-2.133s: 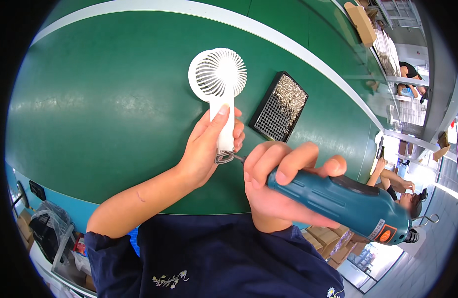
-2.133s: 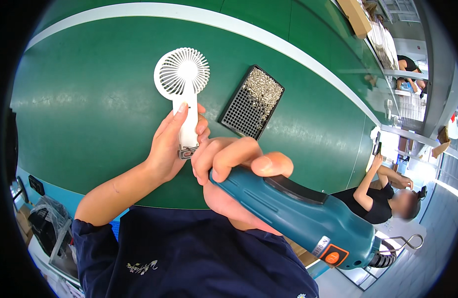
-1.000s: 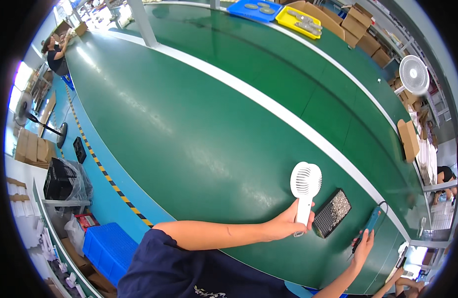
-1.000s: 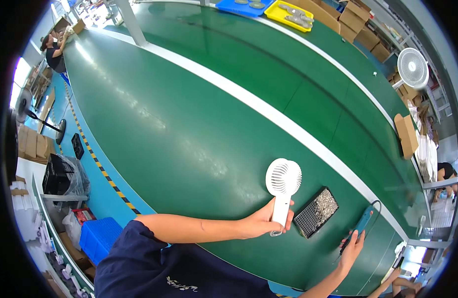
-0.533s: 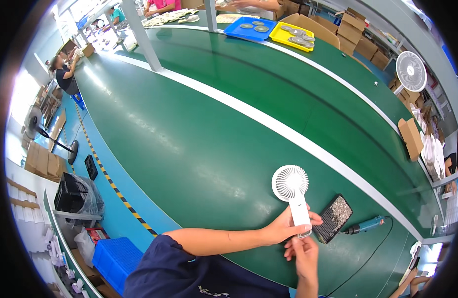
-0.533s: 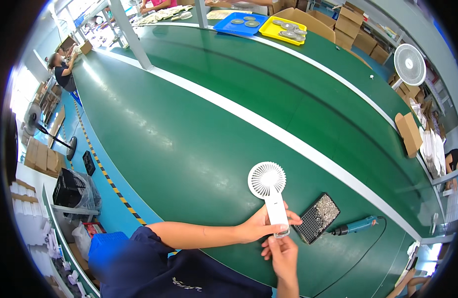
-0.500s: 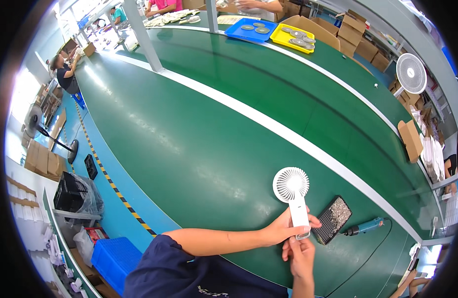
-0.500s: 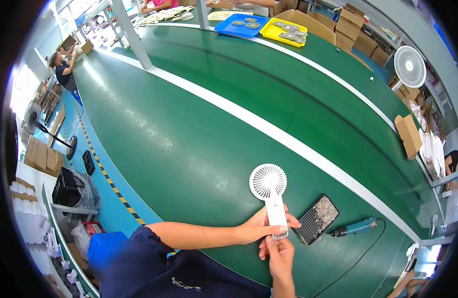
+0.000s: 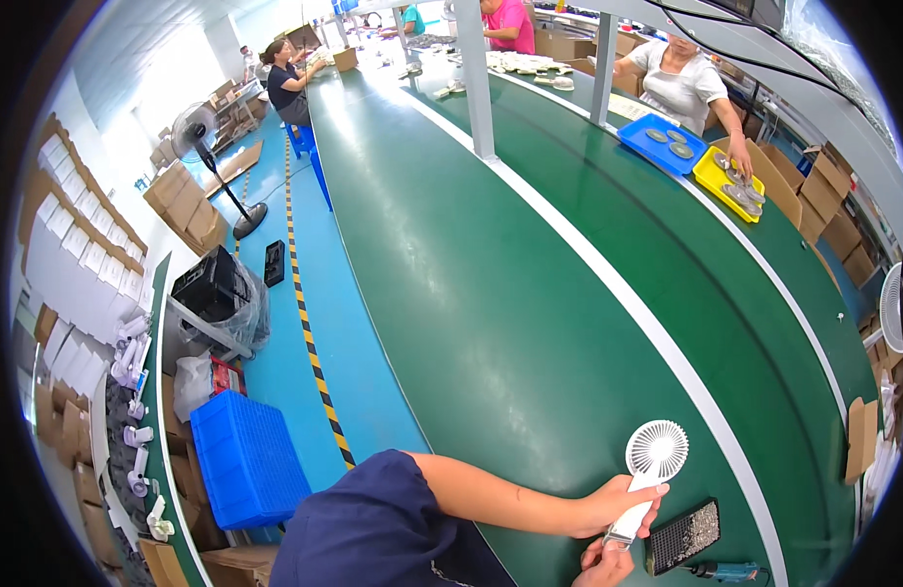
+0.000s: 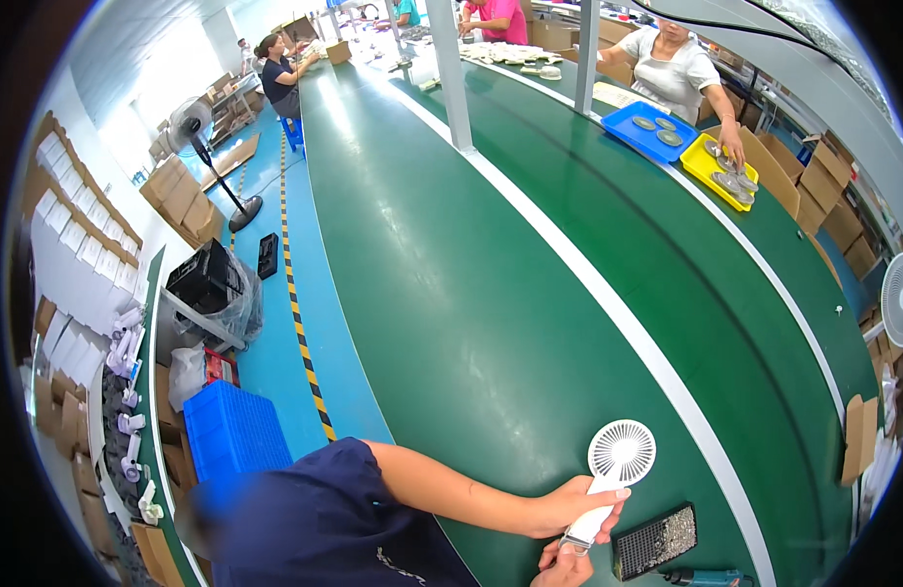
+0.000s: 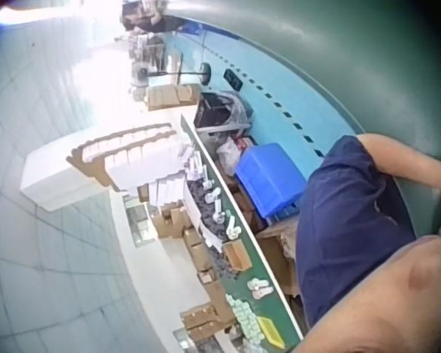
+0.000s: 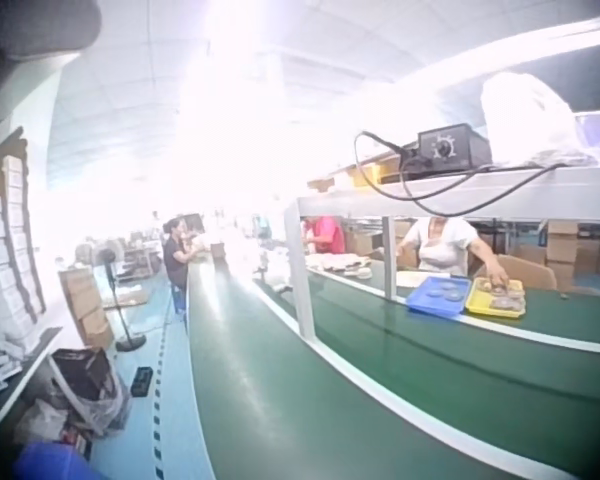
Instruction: Assembling a portable handheld fan using an electric screwdriver at a production line station.
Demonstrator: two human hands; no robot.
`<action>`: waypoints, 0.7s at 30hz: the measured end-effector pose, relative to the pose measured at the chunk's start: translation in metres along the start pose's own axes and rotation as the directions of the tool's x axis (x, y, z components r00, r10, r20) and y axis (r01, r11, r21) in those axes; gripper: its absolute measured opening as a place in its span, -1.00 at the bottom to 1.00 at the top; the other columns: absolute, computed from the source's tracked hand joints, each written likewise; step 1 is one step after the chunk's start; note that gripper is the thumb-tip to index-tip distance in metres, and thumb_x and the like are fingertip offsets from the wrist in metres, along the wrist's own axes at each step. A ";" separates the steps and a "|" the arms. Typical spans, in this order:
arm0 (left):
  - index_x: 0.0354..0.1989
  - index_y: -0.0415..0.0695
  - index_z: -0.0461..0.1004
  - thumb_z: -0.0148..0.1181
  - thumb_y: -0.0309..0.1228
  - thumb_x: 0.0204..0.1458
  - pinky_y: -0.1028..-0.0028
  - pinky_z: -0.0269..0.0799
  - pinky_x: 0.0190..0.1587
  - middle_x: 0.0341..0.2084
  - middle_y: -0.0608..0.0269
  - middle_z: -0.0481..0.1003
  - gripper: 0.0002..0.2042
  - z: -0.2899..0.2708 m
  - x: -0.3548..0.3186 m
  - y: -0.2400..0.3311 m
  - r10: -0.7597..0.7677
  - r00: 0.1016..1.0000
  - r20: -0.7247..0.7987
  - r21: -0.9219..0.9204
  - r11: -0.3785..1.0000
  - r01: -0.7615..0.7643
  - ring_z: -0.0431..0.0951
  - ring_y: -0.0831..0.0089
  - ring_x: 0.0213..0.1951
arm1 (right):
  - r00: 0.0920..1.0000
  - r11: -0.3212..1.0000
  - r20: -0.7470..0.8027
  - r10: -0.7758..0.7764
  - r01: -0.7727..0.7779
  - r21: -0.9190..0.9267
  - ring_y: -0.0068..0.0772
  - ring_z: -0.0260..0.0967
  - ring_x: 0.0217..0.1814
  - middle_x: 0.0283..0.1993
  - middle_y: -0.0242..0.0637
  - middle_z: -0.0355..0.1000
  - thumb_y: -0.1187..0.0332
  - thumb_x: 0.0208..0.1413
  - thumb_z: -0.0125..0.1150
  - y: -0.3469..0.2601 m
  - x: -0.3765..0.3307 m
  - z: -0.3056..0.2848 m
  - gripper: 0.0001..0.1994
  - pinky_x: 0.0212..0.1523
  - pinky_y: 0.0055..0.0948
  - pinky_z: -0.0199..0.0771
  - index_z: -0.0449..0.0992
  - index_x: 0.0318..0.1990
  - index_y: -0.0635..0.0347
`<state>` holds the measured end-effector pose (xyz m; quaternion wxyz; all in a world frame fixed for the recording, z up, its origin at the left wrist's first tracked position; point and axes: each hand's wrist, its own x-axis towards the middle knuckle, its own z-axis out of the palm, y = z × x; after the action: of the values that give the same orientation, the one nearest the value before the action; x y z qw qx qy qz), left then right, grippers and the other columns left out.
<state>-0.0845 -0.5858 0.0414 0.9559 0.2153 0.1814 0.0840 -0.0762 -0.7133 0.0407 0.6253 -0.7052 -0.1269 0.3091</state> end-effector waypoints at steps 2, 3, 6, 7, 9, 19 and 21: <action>-0.44 -0.13 0.31 0.08 -0.15 0.13 0.54 0.44 -0.52 -0.62 0.32 0.39 -0.70 -0.002 0.002 0.001 0.041 0.999 -0.030 0.012 0.999 -0.040 0.45 0.51 -0.61 | 0.993 0.993 0.021 -0.117 0.117 -0.017 -0.63 0.10 -0.66 -0.63 -0.41 0.26 0.40 0.12 -0.06 0.010 -0.002 -0.003 -0.78 -0.65 -0.61 0.01 0.41 -0.52 0.28; -0.45 -0.13 0.31 0.08 -0.14 0.12 0.55 0.44 -0.53 -0.63 0.32 0.39 -0.70 -0.003 0.003 0.001 0.071 0.996 -0.050 0.023 0.997 -0.070 0.44 0.52 -0.62 | 0.989 0.989 0.065 -0.136 0.140 -0.047 -0.64 0.09 -0.66 -0.63 -0.42 0.26 0.40 0.15 -0.07 0.026 -0.004 -0.011 -0.78 -0.65 -0.62 0.01 0.43 -0.49 0.27; -0.45 -0.13 0.30 0.07 -0.13 0.13 0.53 0.41 -0.56 -0.66 0.32 0.37 -0.69 -0.001 0.001 0.019 0.061 0.995 -0.082 -0.004 0.998 -0.061 0.43 0.51 -0.65 | 0.988 0.990 0.123 -0.099 0.110 -0.086 -0.66 0.10 -0.65 -0.62 -0.43 0.27 0.40 0.18 -0.07 0.012 -0.003 -0.005 -0.78 -0.65 -0.64 0.02 0.43 -0.46 0.26; -0.46 -0.13 0.29 0.07 -0.15 0.14 0.50 0.41 -0.53 -0.66 0.31 0.36 -0.70 -0.001 0.000 0.023 0.074 0.995 -0.062 0.026 0.997 -0.073 0.41 0.51 -0.65 | 0.985 0.992 0.138 -0.104 0.113 -0.063 -0.67 0.09 -0.65 -0.62 -0.44 0.25 0.38 0.21 -0.07 0.003 -0.005 0.001 -0.79 -0.65 -0.65 0.02 0.42 -0.43 0.24; -0.47 -0.14 0.28 0.05 -0.18 0.15 0.48 0.41 -0.51 -0.66 0.30 0.35 -0.71 -0.005 -0.001 0.020 0.071 0.996 -0.061 0.055 0.996 -0.067 0.40 0.50 -0.64 | 0.988 0.995 0.143 -0.062 0.073 -0.073 -0.65 0.11 -0.66 -0.63 -0.43 0.29 0.37 0.21 -0.06 0.004 -0.003 0.006 -0.76 -0.66 -0.62 0.04 0.42 -0.48 0.24; -0.15 -0.20 0.28 -0.09 -0.19 0.17 0.28 0.53 -0.39 -0.61 0.08 0.45 -0.70 -0.007 0.000 0.010 0.021 0.985 -0.172 0.289 0.957 0.030 0.52 0.27 -0.55 | 0.964 0.980 0.212 -0.160 0.180 -0.080 -0.62 0.30 -0.61 -0.63 -0.38 0.40 0.35 0.17 0.06 0.011 0.015 0.000 -0.78 -0.59 -0.54 0.29 0.49 -0.49 0.22; 0.14 -0.16 0.02 -0.18 -0.02 0.15 0.31 0.52 -0.36 -0.43 -0.16 0.51 -0.46 -0.011 -0.010 0.015 -0.044 0.996 0.078 0.314 0.949 0.017 0.56 0.13 -0.44 | 0.926 0.963 0.269 -0.264 0.234 0.136 -0.61 0.29 -0.57 -0.61 -0.37 0.36 0.38 0.22 -0.02 0.004 0.012 -0.003 -0.80 -0.54 -0.56 0.29 0.46 -0.38 0.26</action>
<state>-0.0994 -0.5709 0.0423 0.9176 0.3645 0.1554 0.0303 -0.0664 -0.7098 0.0335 0.6697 -0.5990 -0.2881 0.3313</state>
